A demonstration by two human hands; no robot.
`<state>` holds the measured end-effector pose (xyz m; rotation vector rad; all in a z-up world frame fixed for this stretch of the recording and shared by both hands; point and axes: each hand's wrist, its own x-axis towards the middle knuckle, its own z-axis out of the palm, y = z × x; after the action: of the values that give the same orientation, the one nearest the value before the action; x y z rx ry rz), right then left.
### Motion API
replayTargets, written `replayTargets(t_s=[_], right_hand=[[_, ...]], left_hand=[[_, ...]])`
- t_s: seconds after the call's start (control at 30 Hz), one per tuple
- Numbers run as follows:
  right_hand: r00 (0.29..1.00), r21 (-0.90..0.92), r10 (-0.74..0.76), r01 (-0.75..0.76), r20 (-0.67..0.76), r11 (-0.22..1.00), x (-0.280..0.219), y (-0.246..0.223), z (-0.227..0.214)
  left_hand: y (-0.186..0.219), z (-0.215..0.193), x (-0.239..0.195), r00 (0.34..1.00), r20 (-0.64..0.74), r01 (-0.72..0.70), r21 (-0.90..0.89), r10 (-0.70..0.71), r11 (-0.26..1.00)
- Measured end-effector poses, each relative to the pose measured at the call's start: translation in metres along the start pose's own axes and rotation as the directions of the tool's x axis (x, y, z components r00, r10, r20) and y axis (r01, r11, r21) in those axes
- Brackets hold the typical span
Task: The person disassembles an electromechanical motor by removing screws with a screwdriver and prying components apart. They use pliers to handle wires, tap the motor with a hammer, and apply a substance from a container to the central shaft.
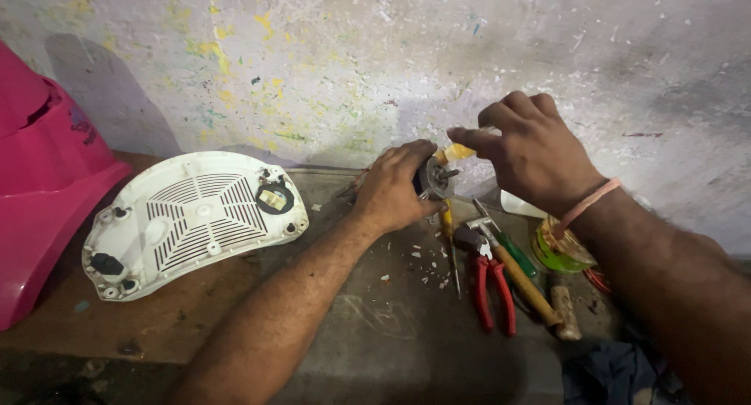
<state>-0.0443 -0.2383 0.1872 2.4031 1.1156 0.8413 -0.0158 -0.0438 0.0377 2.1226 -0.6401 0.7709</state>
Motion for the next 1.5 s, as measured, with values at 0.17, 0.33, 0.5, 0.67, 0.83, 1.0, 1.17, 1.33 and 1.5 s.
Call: replayTargets(t_s=[0.17,0.33,0.5,0.67,0.83,1.0,1.17,1.33,1.5], right_hand=[[0.994,0.097,0.076,-0.083,0.073,0.992,-0.002,-0.002,0.002],[0.997,0.082,0.074,-0.072,-0.022,0.994,-0.005,-0.003,0.005],[0.995,0.061,0.069,-0.064,-0.068,0.996,-0.009,-0.005,0.009],[0.989,0.107,0.103,-0.092,-0.104,0.99,-0.01,-0.008,0.011],[0.968,0.245,0.246,-0.227,-0.049,0.943,-0.019,-0.008,0.023],[0.804,0.719,0.582,-0.332,-0.122,0.61,-0.043,-0.011,0.055],[0.411,0.96,0.869,-0.077,0.276,-0.268,-0.08,-0.032,0.105],[0.357,0.998,0.932,-0.025,0.061,-0.056,-0.107,-0.05,0.143],[0.333,0.982,0.932,-0.072,-0.141,0.174,-0.111,-0.07,0.158]], left_hand=[[0.003,-0.001,0.001,1.0,0.022,0.017,0.01,-0.017,1.0],[0.003,-0.003,0.001,0.997,0.045,0.055,0.02,-0.056,0.998],[0.003,-0.002,0.0,0.997,0.052,0.055,0.017,-0.056,0.998],[0.001,-0.001,-0.001,0.998,0.045,0.045,0.045,-0.047,0.998],[0.0,0.003,-0.001,0.991,0.09,0.098,0.042,-0.101,0.994],[-0.003,0.005,-0.001,0.993,0.115,0.03,0.012,-0.031,0.999],[0.0,-0.002,-0.005,0.939,0.328,-0.115,0.021,0.101,0.993],[0.021,0.002,-0.015,0.771,0.601,-0.303,0.056,0.21,0.951],[0.043,0.012,-0.031,0.68,0.668,-0.552,0.193,0.304,0.811]])
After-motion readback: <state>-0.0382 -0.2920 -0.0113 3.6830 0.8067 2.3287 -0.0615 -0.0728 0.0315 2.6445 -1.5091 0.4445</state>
